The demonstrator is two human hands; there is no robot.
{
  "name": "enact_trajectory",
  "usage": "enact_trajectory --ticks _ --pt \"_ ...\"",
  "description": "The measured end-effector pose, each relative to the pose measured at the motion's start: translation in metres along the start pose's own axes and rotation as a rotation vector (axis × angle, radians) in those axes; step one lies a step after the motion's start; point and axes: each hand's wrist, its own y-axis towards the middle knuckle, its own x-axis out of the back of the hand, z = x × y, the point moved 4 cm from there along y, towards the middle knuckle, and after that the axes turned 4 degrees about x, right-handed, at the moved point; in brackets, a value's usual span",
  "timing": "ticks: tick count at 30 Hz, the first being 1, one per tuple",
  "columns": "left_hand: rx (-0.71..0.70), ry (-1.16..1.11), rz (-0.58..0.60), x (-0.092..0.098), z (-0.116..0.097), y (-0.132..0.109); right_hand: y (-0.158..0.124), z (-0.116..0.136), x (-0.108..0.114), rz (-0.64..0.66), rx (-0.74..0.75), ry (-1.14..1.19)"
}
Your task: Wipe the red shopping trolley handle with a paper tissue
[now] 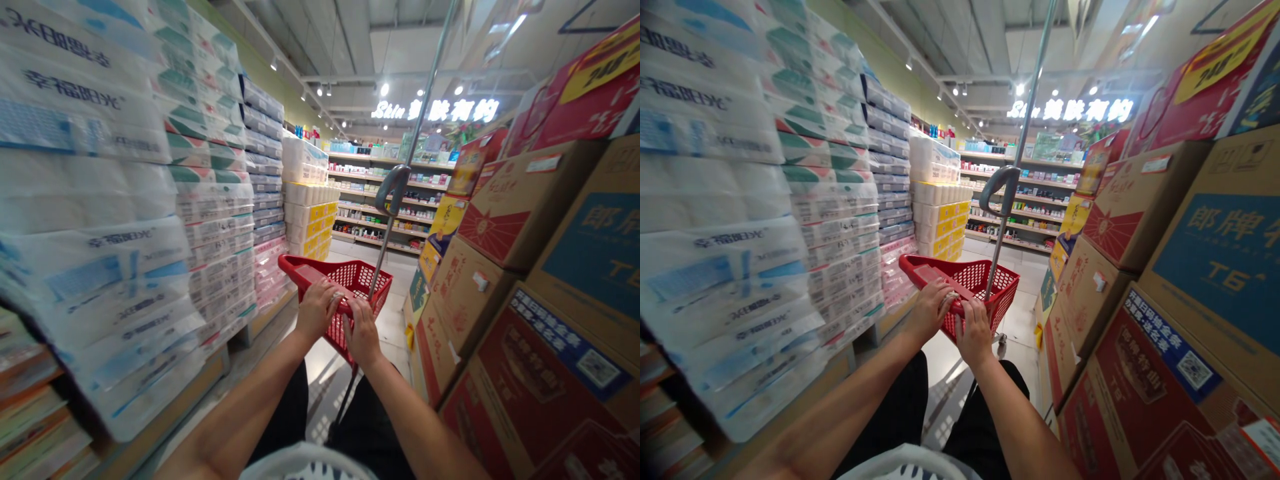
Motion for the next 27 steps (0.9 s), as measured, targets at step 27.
enact_trajectory --ticks 27 --pt "-0.108 0.027 0.117 -0.009 -0.008 -0.008 0.001 -0.005 -0.002 0.012 -0.038 0.013"
